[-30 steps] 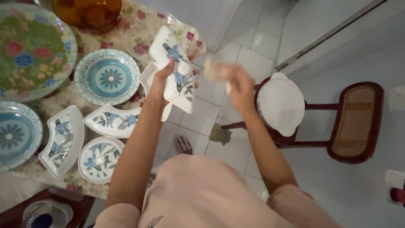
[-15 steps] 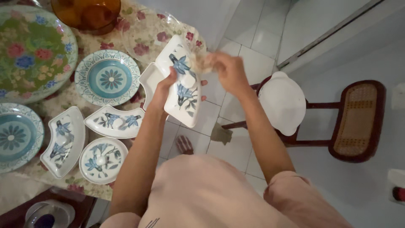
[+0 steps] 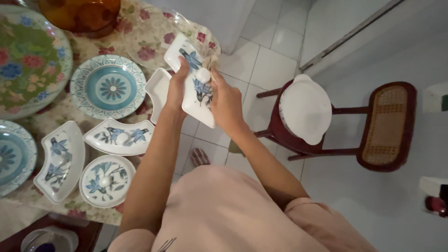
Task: The person wipes several ceramic dishes with a cloth on a table, including small square plates, a large oval platter, and a round bowl. After wiping, the person arranges the dishes on the table and tears off a sheet of paper towel.
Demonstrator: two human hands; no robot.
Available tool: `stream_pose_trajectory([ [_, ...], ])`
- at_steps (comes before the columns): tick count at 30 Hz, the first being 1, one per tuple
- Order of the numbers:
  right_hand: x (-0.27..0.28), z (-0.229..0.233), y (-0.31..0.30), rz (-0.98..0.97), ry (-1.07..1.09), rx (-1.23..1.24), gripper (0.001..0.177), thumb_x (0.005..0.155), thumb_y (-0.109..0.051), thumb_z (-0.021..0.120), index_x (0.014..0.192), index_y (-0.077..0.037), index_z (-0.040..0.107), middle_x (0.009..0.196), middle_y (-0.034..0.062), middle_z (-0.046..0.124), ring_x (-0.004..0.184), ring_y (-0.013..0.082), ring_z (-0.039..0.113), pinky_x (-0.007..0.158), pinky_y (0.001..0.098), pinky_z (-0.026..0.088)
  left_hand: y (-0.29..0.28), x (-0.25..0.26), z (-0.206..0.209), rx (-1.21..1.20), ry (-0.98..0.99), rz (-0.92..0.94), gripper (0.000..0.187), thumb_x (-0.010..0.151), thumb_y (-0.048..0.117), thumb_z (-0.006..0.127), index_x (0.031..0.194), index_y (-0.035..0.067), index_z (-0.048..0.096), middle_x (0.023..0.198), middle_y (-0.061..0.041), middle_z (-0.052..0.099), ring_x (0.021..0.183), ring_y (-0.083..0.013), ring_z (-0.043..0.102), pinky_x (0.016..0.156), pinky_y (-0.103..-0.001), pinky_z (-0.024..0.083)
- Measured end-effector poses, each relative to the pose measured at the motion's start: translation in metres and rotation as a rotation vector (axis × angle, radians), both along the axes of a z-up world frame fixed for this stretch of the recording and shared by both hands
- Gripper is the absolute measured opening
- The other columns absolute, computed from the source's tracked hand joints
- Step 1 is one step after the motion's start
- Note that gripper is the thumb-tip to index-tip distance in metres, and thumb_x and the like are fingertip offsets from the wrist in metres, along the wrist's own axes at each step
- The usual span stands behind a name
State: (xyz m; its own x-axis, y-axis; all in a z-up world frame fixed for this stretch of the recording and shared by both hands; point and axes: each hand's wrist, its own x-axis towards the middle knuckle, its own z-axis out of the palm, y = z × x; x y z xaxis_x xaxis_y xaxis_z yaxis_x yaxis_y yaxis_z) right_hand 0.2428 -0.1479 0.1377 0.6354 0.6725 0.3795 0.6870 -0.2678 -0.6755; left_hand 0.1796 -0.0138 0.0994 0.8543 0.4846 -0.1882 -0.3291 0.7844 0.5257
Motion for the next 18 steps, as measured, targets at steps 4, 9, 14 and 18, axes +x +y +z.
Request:
stream_pose_trajectory([
  [4, 0.008, 0.004, -0.006, -0.008, 0.056, -0.082, 0.034, 0.095, -0.006, 0.062, 0.13, -0.002, 0.064, 0.08, 0.0276, 0.068, 0.076, 0.0442, 0.069, 0.067, 0.049, 0.054, 0.001, 0.009, -0.005, 0.006, 0.06, -0.103, 0.05, 0.104, 0.05, 0.052, 0.125, 0.006, 0.06, 0.103, -0.011, 0.071, 0.087, -0.0245, 0.072, 0.079, -0.039, 0.06],
  [9, -0.007, 0.018, -0.022, 0.019, 0.097, -0.19, 0.023, 0.1, -0.006, 0.06, 0.122, -0.005, 0.068, 0.087, 0.026, 0.07, 0.082, 0.0419, 0.071, 0.073, 0.0475, 0.055, 0.007, 0.012, -0.015, -0.002, 0.074, -0.046, 0.056, 0.101, 0.054, 0.05, 0.12, 0.002, 0.061, 0.1, -0.014, 0.072, 0.087, -0.0274, 0.074, 0.08, -0.042, 0.062],
  [14, -0.029, 0.027, -0.025, 0.241, 0.091, 0.146, 0.024, 0.099, 0.0, 0.06, 0.121, -0.006, 0.069, 0.124, 0.0199, 0.069, 0.105, 0.0337, 0.071, 0.088, 0.0382, 0.06, 0.003, 0.014, -0.019, 0.063, -0.005, -0.039, 0.067, 0.098, 0.063, 0.049, 0.125, 0.002, 0.06, 0.102, -0.014, 0.07, 0.089, -0.0271, 0.073, 0.081, -0.045, 0.063],
  [18, -0.02, 0.018, -0.039, 0.414, 0.059, 0.213, 0.025, 0.097, 0.007, 0.058, 0.111, -0.008, 0.073, 0.127, 0.0152, 0.069, 0.113, 0.0278, 0.072, 0.094, 0.034, 0.061, 0.01, 0.016, -0.01, 0.025, -0.15, 0.122, 0.073, 0.103, 0.063, 0.051, 0.134, -0.003, 0.056, 0.111, -0.02, 0.068, 0.093, -0.0319, 0.07, 0.084, -0.048, 0.059],
])
